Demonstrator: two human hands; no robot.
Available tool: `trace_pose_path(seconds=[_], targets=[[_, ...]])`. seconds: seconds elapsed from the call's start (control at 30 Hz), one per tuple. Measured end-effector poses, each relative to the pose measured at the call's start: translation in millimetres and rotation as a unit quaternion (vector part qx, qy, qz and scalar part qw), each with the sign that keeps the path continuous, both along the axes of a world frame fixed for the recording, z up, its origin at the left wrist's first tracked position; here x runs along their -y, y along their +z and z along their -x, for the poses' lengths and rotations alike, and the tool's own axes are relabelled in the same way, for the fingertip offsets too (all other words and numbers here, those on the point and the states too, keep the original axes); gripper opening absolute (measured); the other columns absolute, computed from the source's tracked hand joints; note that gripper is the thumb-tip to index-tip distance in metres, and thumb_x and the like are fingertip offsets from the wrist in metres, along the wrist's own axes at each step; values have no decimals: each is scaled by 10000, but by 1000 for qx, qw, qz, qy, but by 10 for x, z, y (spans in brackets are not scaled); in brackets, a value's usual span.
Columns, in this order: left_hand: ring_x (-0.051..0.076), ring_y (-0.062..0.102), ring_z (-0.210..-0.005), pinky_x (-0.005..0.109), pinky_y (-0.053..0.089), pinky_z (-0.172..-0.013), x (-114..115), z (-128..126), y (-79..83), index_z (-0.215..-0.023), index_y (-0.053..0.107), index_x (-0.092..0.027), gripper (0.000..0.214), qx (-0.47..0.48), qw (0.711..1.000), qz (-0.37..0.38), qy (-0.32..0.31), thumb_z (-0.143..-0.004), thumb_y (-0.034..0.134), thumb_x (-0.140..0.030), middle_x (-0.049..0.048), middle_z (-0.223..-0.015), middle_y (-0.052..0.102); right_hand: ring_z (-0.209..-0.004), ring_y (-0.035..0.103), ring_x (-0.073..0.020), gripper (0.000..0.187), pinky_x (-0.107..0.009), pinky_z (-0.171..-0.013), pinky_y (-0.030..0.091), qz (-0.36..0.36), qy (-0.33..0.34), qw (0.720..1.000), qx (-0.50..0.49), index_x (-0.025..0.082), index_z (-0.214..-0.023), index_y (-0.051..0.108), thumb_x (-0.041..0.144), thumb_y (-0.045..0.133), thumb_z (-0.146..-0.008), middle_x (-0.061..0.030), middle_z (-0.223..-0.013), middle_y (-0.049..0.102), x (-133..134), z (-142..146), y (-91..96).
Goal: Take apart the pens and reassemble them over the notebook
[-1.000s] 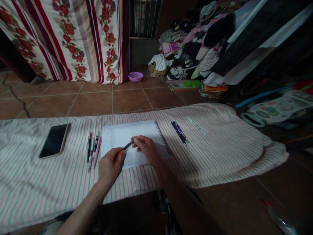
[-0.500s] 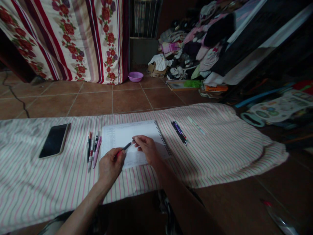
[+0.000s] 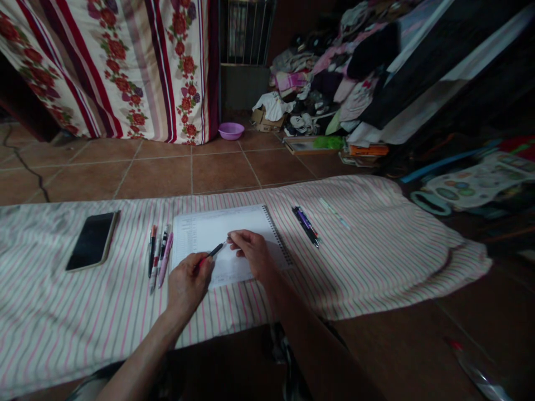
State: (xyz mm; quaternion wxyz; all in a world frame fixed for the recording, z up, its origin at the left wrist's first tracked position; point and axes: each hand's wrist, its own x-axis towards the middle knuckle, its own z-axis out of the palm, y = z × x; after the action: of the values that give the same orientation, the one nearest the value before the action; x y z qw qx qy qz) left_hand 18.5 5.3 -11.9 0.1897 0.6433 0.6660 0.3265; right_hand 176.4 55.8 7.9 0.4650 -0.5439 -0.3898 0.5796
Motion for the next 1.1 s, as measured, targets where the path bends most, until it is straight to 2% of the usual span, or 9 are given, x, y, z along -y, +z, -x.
trace_pose_path(seconds=[0.27,0.57,0.67,0.73,0.83,0.9,1.0,1.1], targets=[[183,626,-691,287,467,-634,4,8,24,-867,660,-191,323,7,1000,0,2,-819,451,-432,41,-780,689,-636,622,-131,266,-210,-506,416,-9,6,1000,7,156,-803,676,368,619,-651,-49,-745,693,-26,-18,-56],[174,618,-673,275,465,-615,9,-4,37,-857,669,-189,327,7,1000,6,5,-811,451,-428,35,-758,689,-587,561,-107,261,-210,-495,413,-37,-20,999,31,157,-804,684,367,605,-670,-37,-714,674,-50,-114,-60],[180,622,-696,278,464,-620,12,-2,27,-865,665,-188,324,4,1000,10,7,-812,453,-427,37,-771,691,-578,566,-118,244,-217,-485,408,-53,-18,995,88,156,-769,670,369,565,-714,-41,-703,670,-75,-175,-79],[183,625,-707,283,465,-626,12,1,17,-873,665,-186,328,2,1000,8,8,-813,454,-430,41,-784,693,-578,574,-133,224,-227,-494,406,-82,-21,980,182,165,-731,660,354,541,-741,-35,-664,660,-94,-237,-95],[187,631,-714,285,468,-623,11,6,5,-881,666,-188,334,1,1000,7,4,-814,451,-435,46,-789,697,-644,602,-153,200,-251,-608,426,-152,-22,926,346,187,-763,673,312,518,-781,-38,-702,681,-108,-344,-107],[191,634,-719,289,472,-633,11,7,1,-878,665,-191,332,1,1000,2,3,-814,451,-437,46,-788,697,-695,619,-164,193,-254,-652,421,-162,-14,894,417,199,-783,683,286,512,-797,-43,-753,699,-105,-398,-111],[191,634,-708,290,473,-635,13,5,3,-877,663,-193,335,2,1000,0,5,-813,453,-446,44,-785,695,-733,631,-177,181,-252,-661,407,-151,16,859,489,213,-791,697,267,524,-800,-50,-792,711,-92,-434,-120],[180,630,-680,280,470,-618,15,3,12,-874,664,-196,335,6,1000,3,5,-811,456,-452,36,-771,693,-752,633,-185,195,-252,-656,398,-142,19,841,521,223,-825,705,284,520,-813,-58,-815,711,-89,-436,-127]])
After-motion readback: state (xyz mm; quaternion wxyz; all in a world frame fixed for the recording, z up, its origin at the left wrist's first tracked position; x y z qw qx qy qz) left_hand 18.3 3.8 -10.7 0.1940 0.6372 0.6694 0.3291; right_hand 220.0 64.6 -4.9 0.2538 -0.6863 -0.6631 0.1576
